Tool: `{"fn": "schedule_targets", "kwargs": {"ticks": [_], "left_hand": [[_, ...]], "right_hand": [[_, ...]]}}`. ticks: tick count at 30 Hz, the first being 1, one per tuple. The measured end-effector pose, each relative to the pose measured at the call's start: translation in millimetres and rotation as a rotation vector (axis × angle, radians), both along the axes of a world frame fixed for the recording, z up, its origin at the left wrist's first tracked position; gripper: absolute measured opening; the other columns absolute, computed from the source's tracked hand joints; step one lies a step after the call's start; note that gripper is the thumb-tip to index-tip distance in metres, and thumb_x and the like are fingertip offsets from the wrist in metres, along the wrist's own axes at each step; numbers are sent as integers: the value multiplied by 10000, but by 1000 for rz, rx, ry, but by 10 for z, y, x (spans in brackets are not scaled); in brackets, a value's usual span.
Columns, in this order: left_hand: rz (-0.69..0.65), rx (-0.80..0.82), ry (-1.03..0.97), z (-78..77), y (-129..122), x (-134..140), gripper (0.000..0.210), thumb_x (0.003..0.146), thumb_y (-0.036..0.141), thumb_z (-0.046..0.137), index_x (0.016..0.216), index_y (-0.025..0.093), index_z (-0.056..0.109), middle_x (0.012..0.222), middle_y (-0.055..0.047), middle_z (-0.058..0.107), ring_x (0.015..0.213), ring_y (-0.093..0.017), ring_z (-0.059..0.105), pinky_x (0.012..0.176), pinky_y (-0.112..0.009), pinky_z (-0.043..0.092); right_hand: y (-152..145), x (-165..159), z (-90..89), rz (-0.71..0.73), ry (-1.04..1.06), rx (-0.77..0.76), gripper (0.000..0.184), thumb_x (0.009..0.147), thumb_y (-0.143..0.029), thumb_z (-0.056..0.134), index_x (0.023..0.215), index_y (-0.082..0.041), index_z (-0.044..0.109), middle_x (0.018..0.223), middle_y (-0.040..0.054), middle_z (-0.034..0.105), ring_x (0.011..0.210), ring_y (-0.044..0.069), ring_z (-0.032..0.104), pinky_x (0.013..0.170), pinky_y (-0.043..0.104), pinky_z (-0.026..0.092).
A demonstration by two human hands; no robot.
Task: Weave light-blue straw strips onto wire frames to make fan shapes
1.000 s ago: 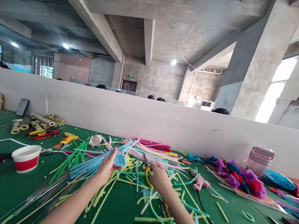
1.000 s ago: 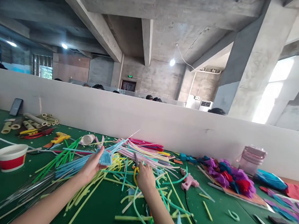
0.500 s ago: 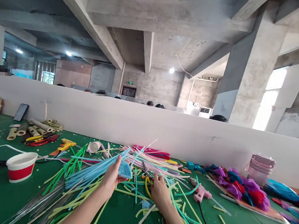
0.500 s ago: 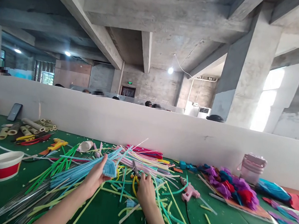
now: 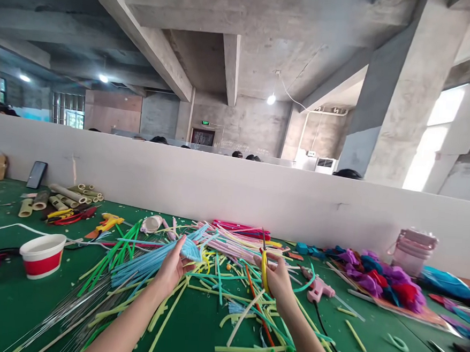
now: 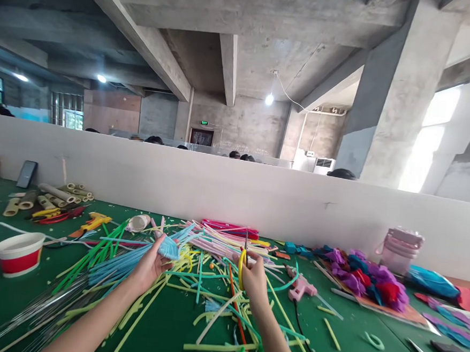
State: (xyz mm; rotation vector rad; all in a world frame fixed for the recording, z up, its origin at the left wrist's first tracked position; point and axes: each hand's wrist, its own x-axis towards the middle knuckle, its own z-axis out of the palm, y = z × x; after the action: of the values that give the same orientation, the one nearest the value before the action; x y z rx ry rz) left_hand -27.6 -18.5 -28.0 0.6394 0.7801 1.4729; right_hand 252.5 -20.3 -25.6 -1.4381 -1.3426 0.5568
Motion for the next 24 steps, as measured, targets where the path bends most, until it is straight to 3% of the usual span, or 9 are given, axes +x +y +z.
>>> {"fn": "schedule_targets", "kwargs": {"ticks": [3,5,8,12,15,20,24], "left_hand": [[-28,4,4,-22,14,-24,388,929,449,572,1091,116,689,803,-63,720,557,-143,667,466,-249,561],[-40,8,0,-37,25,-44,443,942,504,522,1090,121,689,800,-62,714,560,-149,674,449,-241,548],[-38,16,2,-32,30,-57,472,948,529,489,1083,123,688,784,-59,704,545,-147,674,423,-228,527],[-35,-2,-2,9,19,-49,468,953,526,480,1092,127,682,779,-56,700,549,-156,681,417,-232,522],[-3,-13,-13,20,16,-54,435,961,492,485,1125,136,673,816,-56,712,549,-150,678,429,-234,526],[40,31,-91,11,19,-90,486,937,549,503,1053,118,697,721,-41,678,496,-112,607,473,-226,529],[32,39,-125,9,13,-93,466,957,512,476,992,110,711,719,-51,690,500,-111,608,461,-209,505]], "right_hand": [[-171,-51,132,87,320,-15,586,744,-633,676,1091,-198,489,555,-85,470,419,142,475,432,258,358],[-261,-126,175,145,347,-1,576,751,-684,640,1038,-205,499,568,-63,498,464,157,523,455,267,393],[-300,-241,153,248,293,60,586,751,-712,609,1035,-218,470,725,14,603,696,225,656,620,325,519],[-295,-359,51,334,72,130,724,644,-650,707,1136,-228,385,972,72,597,892,257,648,769,383,550],[-392,-429,37,339,-156,194,710,719,-483,710,1262,-215,338,1164,116,576,1061,254,604,906,376,506],[-642,-501,134,271,-578,194,262,854,-392,586,1074,-261,531,1094,65,638,893,239,629,742,341,475],[-711,-527,140,365,-731,150,251,845,-413,594,1051,-269,582,1049,38,671,890,240,655,710,317,456]]}}
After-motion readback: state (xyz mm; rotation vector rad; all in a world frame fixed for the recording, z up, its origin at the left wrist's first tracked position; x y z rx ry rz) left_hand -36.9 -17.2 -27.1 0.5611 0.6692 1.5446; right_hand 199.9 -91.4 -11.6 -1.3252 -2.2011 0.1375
